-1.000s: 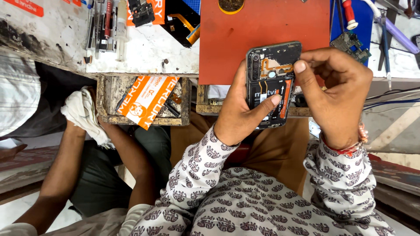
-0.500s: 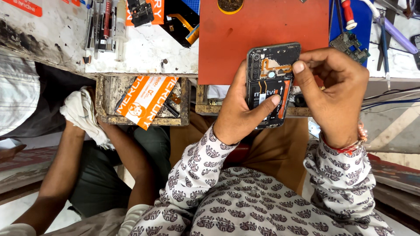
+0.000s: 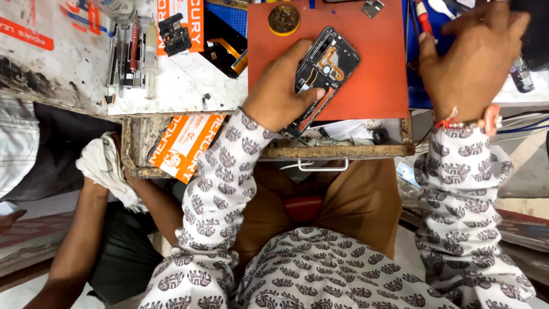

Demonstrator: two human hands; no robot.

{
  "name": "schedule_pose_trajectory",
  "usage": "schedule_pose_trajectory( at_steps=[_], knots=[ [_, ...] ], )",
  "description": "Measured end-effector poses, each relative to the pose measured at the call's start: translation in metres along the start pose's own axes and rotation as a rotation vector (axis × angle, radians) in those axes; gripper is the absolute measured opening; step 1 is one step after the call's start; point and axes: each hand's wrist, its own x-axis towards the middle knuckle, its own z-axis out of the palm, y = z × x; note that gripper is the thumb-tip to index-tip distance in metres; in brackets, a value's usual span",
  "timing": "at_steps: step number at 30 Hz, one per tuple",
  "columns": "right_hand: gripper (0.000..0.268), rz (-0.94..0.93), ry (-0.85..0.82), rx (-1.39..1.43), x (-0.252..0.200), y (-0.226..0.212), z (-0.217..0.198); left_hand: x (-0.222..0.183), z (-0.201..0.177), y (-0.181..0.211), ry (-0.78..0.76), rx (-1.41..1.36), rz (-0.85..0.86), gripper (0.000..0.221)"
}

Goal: The person uses a screwdriver to remove and replace components inside a mobile phone on a workbench. They handle internal parts, cables, and use a tool to manipulate small screws and connectors.

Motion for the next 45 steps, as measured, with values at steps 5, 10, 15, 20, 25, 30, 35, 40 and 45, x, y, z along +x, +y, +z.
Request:
schedule_pose_trajectory(
  at_steps=[5, 10, 15, 20, 25, 30, 35, 40, 45],
  knots=[
    [0.02, 0.057, -0.014, 0.163, -0.003, -0.019, -0.012, 0.002, 0.002, 0.007, -0.003, -0.053, 0.027, 0.055],
    [0.021, -0.017, -0.06, 0.619, -0.002, -0.074, -0.055, -0.021, 0.021, 0.028, -0.07, -0.353, -0.032, 0.057],
    [0.022, -0.113, -0.082, 0.666, 0.008, -0.1, -0.088, -0.05, 0.029, 0.057, -0.091, -0.549, -0.06, 0.062],
    [0.025, -0.191, -0.082, 0.565, 0.013, -0.105, -0.111, -0.062, 0.027, 0.078, -0.1, -0.677, -0.111, 0.062],
    [0.039, -0.296, -0.069, 0.508, 0.023, -0.107, -0.12, -0.067, 0.021, 0.096, -0.061, -0.419, -0.126, 0.068],
    [0.039, -0.242, -0.077, 0.504, 0.02, -0.114, -0.124, -0.067, 0.026, 0.099, -0.028, -0.306, -0.145, 0.073],
    [0.032, -0.116, -0.142, 0.577, 0.017, -0.121, -0.125, -0.069, 0.038, 0.097, 0.055, -0.179, -0.105, 0.074],
    [0.032, -0.066, -0.133, 0.555, 0.02, -0.132, -0.119, -0.068, 0.045, 0.093, 0.078, -0.15, -0.149, 0.076],
    [0.025, -0.096, -0.09, 0.489, 0.018, -0.134, -0.111, -0.065, 0.05, 0.091, 0.104, -0.148, -0.148, 0.078]
  ],
)
